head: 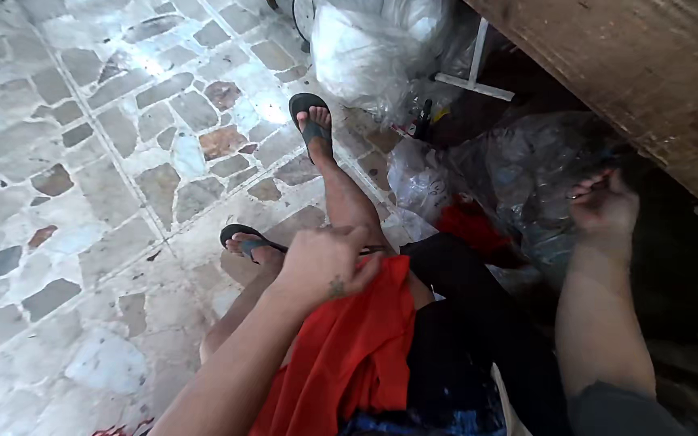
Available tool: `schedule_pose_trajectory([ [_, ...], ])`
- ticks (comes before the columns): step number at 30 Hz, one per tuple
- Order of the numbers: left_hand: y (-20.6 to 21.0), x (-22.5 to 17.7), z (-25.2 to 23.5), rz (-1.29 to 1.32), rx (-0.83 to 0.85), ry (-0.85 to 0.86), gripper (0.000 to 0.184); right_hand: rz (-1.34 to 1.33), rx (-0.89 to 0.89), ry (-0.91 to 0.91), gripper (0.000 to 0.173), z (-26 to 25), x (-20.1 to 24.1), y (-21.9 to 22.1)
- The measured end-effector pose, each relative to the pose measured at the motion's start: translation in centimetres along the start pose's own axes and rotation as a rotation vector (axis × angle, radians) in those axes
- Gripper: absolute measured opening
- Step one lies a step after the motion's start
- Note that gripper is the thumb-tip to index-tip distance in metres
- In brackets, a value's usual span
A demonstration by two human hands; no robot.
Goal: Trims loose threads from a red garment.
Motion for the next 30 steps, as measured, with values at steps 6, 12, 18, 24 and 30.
schedule_pose_trajectory([
  [6,3.2,-1.8,-5.3,0.028,0.207,0.241,0.037,0.007,0.021,-0.035,0.044,-0.3,0.6,0.3],
  [12,5.1,-2.5,-6.4,-0.02,0.2,0.357,0.037,0.037,0.106,-0.011,0.047,-1.2,0.7,-0.1],
  [18,5.2,-1.7,-6.9,0.149,0.358,0.347,0.034,0.0,0.122,0.009,0.052,-2.4,0.5,-0.7],
  [24,7.2,1.3,-5.8,0.334,0.103,0.184,0.038,0.382,-0.009,-0.024,0.034,-2.0,-2.1,-0.7],
  [30,11.2,6.0,-2.9,0.774,0.073,-0.359,0.029,1.189,0.027,0.297,0.023,-4.6,-10.9,-9.0],
])
Point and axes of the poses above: each hand's wrist, its own z-axis away from the middle knuckle, its own y-axis out of the palm, x = y × z, the point moved 3 cm from there along -z, towards the middle knuckle, and after that the axes turned 7 degrees about -z, right-handed, at the moved point
